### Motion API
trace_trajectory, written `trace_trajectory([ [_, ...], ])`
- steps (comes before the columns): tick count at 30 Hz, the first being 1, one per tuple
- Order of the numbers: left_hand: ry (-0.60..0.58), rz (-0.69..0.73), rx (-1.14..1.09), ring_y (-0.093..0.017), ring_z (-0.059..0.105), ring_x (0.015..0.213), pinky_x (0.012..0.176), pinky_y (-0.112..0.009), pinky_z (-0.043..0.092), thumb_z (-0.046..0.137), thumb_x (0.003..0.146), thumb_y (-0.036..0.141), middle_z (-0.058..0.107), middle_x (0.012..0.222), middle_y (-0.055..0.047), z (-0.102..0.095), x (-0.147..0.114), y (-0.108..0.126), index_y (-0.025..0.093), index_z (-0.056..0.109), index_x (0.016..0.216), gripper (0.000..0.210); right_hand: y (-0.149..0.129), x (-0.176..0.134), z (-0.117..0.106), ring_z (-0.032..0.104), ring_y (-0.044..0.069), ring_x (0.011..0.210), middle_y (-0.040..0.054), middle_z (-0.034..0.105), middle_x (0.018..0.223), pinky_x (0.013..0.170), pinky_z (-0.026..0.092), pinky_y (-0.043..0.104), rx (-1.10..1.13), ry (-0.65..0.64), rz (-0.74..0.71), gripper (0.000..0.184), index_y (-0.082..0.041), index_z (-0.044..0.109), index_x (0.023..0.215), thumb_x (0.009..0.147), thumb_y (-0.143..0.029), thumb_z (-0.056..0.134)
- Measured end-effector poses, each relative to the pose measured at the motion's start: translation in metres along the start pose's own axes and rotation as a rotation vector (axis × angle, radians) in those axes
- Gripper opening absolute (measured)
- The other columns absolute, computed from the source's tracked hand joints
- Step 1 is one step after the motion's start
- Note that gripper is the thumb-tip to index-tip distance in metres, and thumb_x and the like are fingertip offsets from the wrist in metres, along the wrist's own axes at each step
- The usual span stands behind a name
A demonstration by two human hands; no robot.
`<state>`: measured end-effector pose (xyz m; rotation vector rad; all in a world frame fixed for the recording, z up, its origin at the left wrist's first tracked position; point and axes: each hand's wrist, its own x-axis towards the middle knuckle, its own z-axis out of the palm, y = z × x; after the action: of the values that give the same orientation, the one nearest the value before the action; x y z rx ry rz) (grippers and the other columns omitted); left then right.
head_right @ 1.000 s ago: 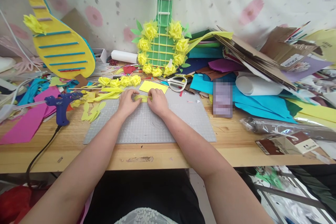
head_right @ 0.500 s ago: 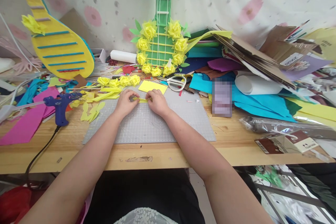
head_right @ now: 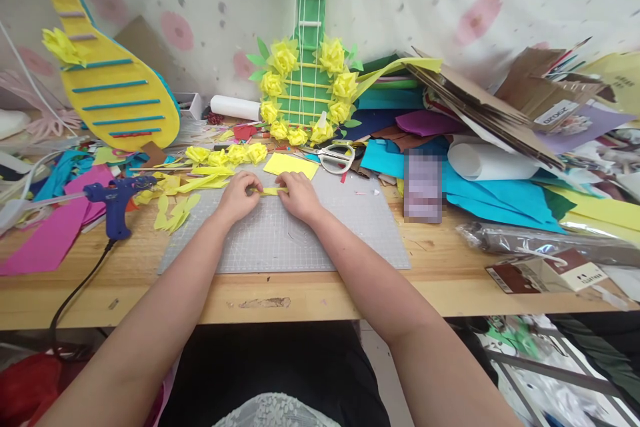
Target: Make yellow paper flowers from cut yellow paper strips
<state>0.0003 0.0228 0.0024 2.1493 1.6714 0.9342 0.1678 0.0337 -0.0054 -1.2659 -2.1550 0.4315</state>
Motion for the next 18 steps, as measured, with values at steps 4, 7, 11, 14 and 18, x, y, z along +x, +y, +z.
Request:
trace_trajectory([
  [4,-0.003,-0.003,0.01,-0.017,0.052,0.083,0.08,-0.032,0.041,0.054,0.071,0.025,0.061,0.092,-0.005,0.0,-0.002,0.005,0.018,0.059,0.091,0.021,-0.001,-0.002,0.001,0.049,0.017,0.081,0.0027,0.057,0.082,0.077,0.039,0.032,0.116,0.01,-0.011,0.026,-0.019,0.051,0.095,0.07,-0.011,0.045],
  [7,-0.067,0.027,0.051,-0.02,0.052,0.089,0.081,-0.033,0.039,0.053,0.075,0.034,0.063,0.09,-0.005,0.0,-0.003,0.007,0.019,0.062,0.088,0.021,0.001,-0.001,0.003,0.05,0.014,0.077,0.0005,0.053,0.08,0.074,0.042,0.03,0.309,0.028,0.012,0.029,-0.02,0.049,0.097,0.07,-0.011,0.044],
  [11,-0.079,-0.156,-0.207,-0.016,0.056,0.074,0.068,-0.028,0.042,0.053,0.074,0.034,0.063,0.076,-0.003,0.002,-0.006,0.011,0.018,0.063,0.078,0.019,0.005,0.002,0.003,0.052,0.011,0.071,-0.0013,0.052,0.081,0.068,0.044,0.028,0.631,0.082,0.167,0.03,-0.021,0.046,0.097,0.068,-0.019,0.053],
  [14,-0.074,-0.383,-0.567,-0.012,0.055,0.06,0.054,-0.023,0.042,0.057,0.071,0.035,0.061,0.066,-0.001,0.004,-0.009,0.022,0.016,0.061,0.076,0.021,0.005,0.003,-0.001,0.052,0.01,0.064,-0.0032,0.053,0.075,0.065,0.045,0.028,0.876,0.085,0.265,0.035,-0.022,0.046,0.096,0.065,-0.029,0.061],
  [18,-0.148,-0.519,-0.82,-0.012,0.06,0.062,0.051,-0.021,0.046,0.06,0.07,0.033,0.064,0.072,-0.003,0.003,-0.011,0.038,0.014,0.06,0.078,0.021,0.004,0.003,-0.008,0.052,0.009,0.058,-0.0066,0.052,0.063,0.063,0.045,0.027,1.043,0.082,0.303,0.035,-0.022,0.047,0.091,0.063,-0.034,0.064],
])
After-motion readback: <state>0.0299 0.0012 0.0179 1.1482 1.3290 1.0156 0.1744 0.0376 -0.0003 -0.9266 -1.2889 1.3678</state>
